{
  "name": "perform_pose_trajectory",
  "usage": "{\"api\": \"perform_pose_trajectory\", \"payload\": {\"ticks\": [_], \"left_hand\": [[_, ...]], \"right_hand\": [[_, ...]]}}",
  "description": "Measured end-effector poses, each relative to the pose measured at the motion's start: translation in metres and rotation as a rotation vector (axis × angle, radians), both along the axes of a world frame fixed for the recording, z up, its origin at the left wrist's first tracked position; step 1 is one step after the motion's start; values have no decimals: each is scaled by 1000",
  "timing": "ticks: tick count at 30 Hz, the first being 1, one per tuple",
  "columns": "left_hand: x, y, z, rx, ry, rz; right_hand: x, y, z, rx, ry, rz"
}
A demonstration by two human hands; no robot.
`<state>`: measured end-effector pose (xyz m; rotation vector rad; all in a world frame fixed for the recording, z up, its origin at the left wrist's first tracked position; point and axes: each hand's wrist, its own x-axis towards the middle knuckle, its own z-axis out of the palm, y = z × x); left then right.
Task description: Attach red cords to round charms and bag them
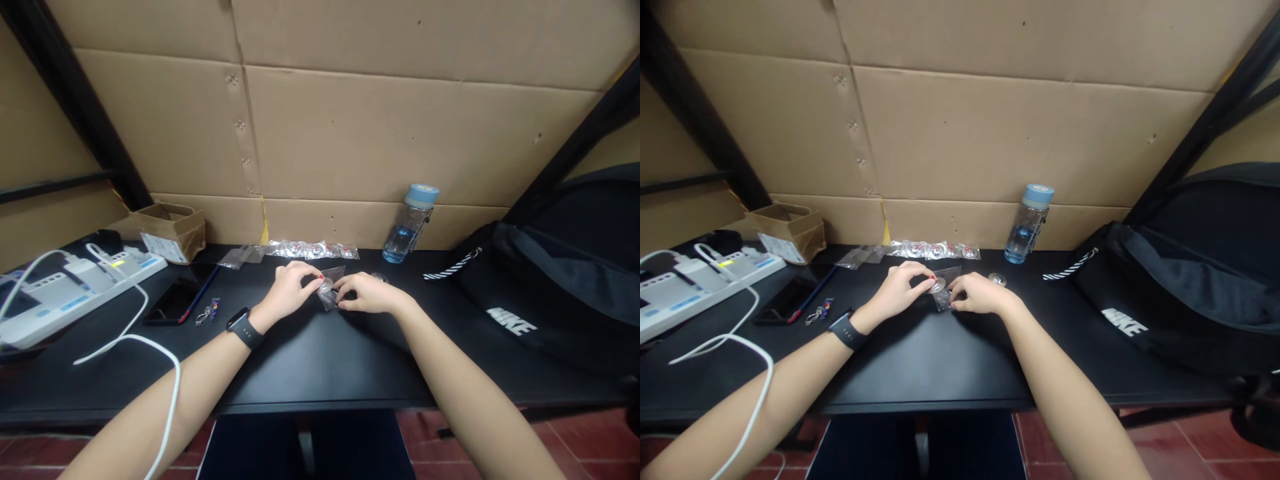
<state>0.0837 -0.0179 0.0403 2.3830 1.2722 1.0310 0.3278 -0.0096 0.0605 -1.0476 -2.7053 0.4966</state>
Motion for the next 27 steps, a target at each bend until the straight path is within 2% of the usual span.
{"api": "perform_pose_trajectory", "payload": {"ticks": [6,8,10,12,15,17,21,23,27], "left_hand": [[3,-1,-2,-33,53,0],[2,0,-3,-34,60,6],[2,1,-4,-29,65,7],[0,2,-4,-19,71,11],[-6,3,2,10,80,14],[-13,3,10,14,71,-62],[-20,-2,24,-60,70,-400],[-16,-6,22,-82,105,-498],[3,-12,3,-70,184,-496]], "right_hand": [[-2,3,-1,-8,96,22],[3,6,1,20,151,-13],[17,11,4,86,172,-111],[37,18,7,166,129,-270],[72,28,6,122,-26,-494],[89,33,3,14,-85,-564],[98,40,-5,-73,-56,-536],[96,42,-9,-67,-35,-507],[93,44,-11,-63,-12,-487]]}}
